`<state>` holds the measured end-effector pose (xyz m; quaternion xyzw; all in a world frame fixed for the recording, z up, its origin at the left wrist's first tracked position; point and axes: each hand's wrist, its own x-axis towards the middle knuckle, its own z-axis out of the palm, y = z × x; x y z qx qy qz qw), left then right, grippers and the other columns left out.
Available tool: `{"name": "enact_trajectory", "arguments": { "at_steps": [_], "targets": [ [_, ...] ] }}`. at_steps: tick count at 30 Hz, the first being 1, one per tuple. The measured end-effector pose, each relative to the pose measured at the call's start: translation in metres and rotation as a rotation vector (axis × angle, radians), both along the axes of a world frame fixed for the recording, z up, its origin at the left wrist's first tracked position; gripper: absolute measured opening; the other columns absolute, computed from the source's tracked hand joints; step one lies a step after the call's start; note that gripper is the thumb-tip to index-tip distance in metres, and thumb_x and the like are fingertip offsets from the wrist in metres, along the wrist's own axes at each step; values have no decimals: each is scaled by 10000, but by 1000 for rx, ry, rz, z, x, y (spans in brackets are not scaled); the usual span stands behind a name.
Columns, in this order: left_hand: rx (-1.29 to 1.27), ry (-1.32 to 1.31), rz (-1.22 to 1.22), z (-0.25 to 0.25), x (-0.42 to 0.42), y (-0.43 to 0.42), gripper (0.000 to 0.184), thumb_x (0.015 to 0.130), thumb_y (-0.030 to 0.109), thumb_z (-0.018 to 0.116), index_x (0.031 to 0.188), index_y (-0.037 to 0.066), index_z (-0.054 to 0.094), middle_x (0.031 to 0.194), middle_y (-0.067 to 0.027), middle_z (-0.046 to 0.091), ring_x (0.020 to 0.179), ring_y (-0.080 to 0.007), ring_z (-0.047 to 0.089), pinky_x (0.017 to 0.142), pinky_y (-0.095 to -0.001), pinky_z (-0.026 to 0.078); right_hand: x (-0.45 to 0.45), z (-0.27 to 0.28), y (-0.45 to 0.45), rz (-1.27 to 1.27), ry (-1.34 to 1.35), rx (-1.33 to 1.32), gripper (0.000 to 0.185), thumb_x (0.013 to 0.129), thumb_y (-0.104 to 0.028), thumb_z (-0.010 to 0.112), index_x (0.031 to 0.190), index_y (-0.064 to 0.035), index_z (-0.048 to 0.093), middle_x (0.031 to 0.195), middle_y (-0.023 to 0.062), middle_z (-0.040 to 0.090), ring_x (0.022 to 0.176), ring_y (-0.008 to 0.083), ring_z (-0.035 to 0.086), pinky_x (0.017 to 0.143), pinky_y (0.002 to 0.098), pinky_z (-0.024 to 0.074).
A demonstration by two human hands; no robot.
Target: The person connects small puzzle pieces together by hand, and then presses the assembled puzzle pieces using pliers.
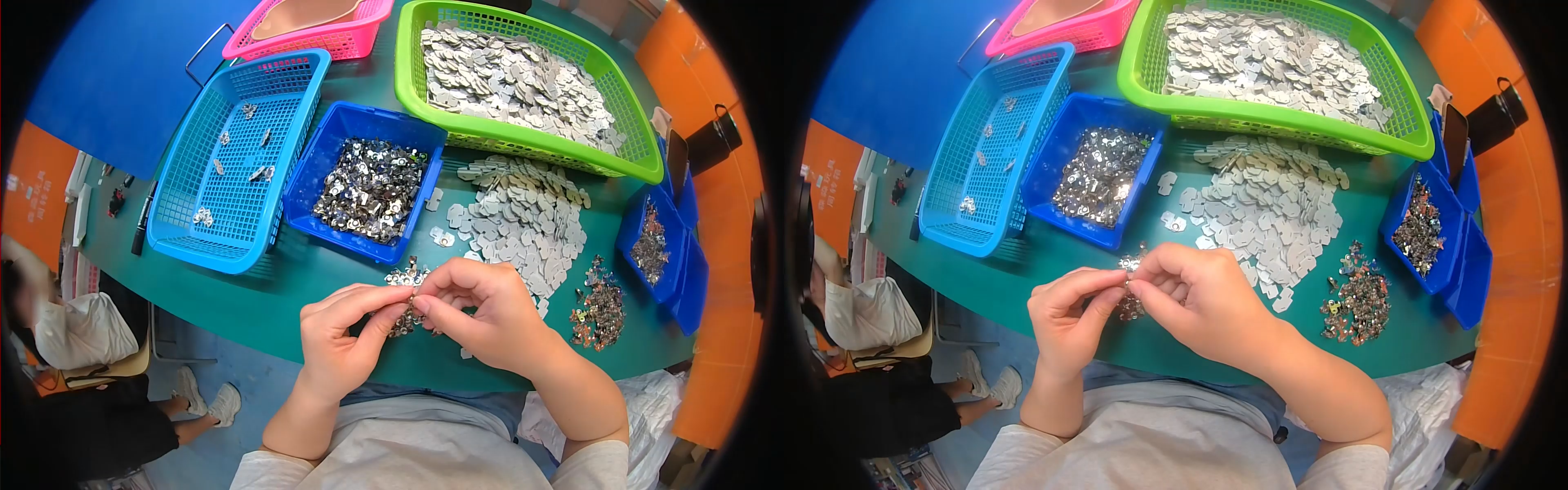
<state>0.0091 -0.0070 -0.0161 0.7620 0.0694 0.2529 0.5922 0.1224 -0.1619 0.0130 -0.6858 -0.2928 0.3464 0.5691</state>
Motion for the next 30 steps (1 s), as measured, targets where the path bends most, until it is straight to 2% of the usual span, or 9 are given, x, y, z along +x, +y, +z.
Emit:
{"name": "enact_trajectory", "arguments": {
  "at_steps": [3,6,9,11,18,20,30],
  "targets": [
    [-1,-18,-8,0,0,1,204,833,-76,713,1020,-5,753,856,-123,744,738,-172,696,645,-255,535,0,1,0,4,10,9,105,920,-46,684,969,45,663,844,84,713,745,114,692,665,236,572],
    [-36,38,-42,3,-3,2,200,840,-135,678,1013,-52,734,915,-141,735,809,-159,687,703,-238,537,0,2,0,9,6,5,103,923,-44,682,969,45,661,838,81,709,746,111,690,662,234,572],
    [-45,35,-43,1,-3,2,201,839,-137,677,1011,-50,735,908,-140,736,803,-160,688,699,-240,540,0,1,0,10,21,8,102,924,-46,683,967,45,661,832,77,707,744,108,689,658,233,572],
    [-44,10,-15,-1,-2,1,192,838,-78,711,1011,-6,754,857,-120,745,741,-160,697,644,-246,531,0,1,0,10,13,5,103,924,-47,683,965,44,661,832,75,706,744,108,689,657,232,571],
    [-23,-5,-14,-2,-2,1,191,837,-83,710,1006,-7,754,846,-120,742,736,-162,697,641,-247,531,0,0,0,11,-17,12,97,922,-46,684,958,41,661,823,71,710,735,105,688,649,231,568],
    [-26,29,-37,0,-4,2,193,830,-142,686,991,-49,735,901,-143,738,822,-172,700,723,-247,553,0,0,0,14,-13,13,97,922,-47,685,957,40,662,823,73,712,734,104,688,649,231,567],
    [-24,49,-43,1,-4,2,188,834,-137,687,995,-52,733,899,-145,738,818,-172,700,721,-249,551,0,-1,0,11,-13,2,92,922,-48,686,952,36,663,824,73,714,728,102,684,644,231,563]
  ]
}}
